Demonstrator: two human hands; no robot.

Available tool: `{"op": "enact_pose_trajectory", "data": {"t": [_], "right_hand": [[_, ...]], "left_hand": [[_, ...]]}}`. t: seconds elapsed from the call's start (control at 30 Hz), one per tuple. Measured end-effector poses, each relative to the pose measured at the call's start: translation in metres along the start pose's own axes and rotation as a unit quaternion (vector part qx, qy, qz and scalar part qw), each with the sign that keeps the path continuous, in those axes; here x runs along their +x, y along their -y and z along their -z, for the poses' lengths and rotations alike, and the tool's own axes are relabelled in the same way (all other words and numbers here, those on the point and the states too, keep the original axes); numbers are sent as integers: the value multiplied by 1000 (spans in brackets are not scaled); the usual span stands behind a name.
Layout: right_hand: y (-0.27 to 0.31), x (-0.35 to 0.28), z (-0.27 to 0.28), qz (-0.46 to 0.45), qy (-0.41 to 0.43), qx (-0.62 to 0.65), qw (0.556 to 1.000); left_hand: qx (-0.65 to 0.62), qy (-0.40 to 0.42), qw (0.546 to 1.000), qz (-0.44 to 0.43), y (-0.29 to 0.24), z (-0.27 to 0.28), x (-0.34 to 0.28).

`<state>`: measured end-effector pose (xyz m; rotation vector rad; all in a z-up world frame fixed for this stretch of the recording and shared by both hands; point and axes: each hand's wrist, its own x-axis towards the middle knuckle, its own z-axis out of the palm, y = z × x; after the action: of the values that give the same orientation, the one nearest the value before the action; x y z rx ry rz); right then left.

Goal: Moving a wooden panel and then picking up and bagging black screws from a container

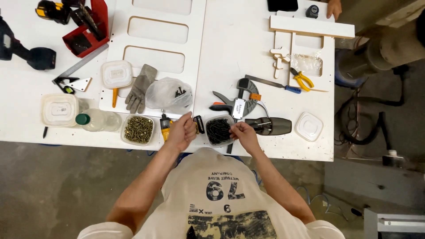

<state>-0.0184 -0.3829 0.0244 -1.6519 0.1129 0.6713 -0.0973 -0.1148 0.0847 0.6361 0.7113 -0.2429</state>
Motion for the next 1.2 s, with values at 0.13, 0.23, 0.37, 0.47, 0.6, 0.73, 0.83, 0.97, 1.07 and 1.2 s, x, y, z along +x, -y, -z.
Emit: {"op": "enact_pose_trajectory", "data": {"t": [0.13, 0.23, 0.37, 0.47, 0.6, 0.73, 0.83, 0.97, 1.07, 1.2], "right_hand": [[-5, 3, 1, 3, 14, 3, 1000], [-5, 5, 0, 6, 24, -11, 1000], [-9, 8, 0, 11, 27, -35, 999], [-3, 1, 1, 14, 31, -30, 999], [3, -4, 0, 1, 14, -25, 1000], [-4, -1, 1, 7, 23, -16, 1000], [-1, -2, 1, 5, 24, -19, 1000], [0, -1, 1, 6, 30, -16, 999], [3, -2, 0, 1, 25, -15, 1000], [-2, 1, 1, 1, 25, -24, 999]], "left_hand": [[185, -97, 961, -183, -69, 19, 30], [520, -152, 803, -249, -111, 59, 83], [815, -151, 538, -152, -109, 86, 157], [821, -98, 546, -139, -104, 69, 163], [829, -73, 542, -118, -97, 71, 179], [813, -105, 562, -106, -94, 79, 194], [821, -97, 553, -107, -96, 74, 187], [824, -84, 549, -113, -98, 66, 174], [824, -81, 549, -118, -96, 77, 185], [828, -78, 540, -128, -98, 70, 178]]}}
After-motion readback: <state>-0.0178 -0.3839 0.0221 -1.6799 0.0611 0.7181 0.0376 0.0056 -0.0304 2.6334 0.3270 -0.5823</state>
